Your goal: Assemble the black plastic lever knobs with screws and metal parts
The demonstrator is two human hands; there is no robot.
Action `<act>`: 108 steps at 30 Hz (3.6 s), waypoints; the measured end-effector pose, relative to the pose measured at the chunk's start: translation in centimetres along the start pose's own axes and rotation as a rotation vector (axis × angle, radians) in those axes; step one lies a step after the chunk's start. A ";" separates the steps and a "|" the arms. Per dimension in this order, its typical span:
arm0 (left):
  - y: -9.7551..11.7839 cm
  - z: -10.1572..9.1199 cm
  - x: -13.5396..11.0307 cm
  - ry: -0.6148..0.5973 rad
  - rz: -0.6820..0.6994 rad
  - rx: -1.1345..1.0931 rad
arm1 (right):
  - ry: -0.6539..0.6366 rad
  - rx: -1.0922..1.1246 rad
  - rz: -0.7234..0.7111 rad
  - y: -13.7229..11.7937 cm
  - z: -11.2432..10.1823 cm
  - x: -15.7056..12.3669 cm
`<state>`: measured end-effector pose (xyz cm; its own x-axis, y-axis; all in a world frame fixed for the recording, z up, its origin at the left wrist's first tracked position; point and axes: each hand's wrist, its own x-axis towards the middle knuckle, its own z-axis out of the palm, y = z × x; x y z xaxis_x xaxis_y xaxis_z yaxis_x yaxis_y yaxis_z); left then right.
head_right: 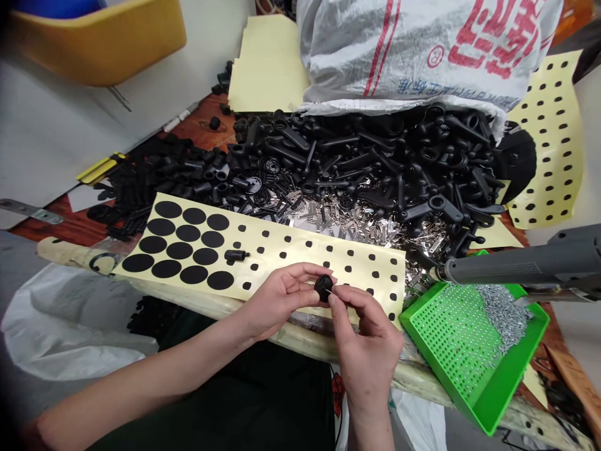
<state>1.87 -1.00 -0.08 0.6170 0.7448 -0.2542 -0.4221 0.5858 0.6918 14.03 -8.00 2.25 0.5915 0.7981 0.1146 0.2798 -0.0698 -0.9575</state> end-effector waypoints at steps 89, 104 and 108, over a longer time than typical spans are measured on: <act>-0.1 0.3 0.0 0.043 0.009 0.004 | 0.010 -0.017 0.034 0.7 0.5 0.3; 0.1 0.4 0.0 0.064 -0.002 0.067 | -0.029 0.045 0.061 1.4 0.1 0.4; 0.0 0.4 0.1 0.059 0.006 0.067 | -0.021 0.024 0.031 1.5 0.2 0.4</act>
<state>2.19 -1.08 0.17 0.5732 0.7672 -0.2879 -0.3790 0.5598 0.7369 14.56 -7.68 0.85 0.5834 0.8083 0.0792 0.2432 -0.0807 -0.9666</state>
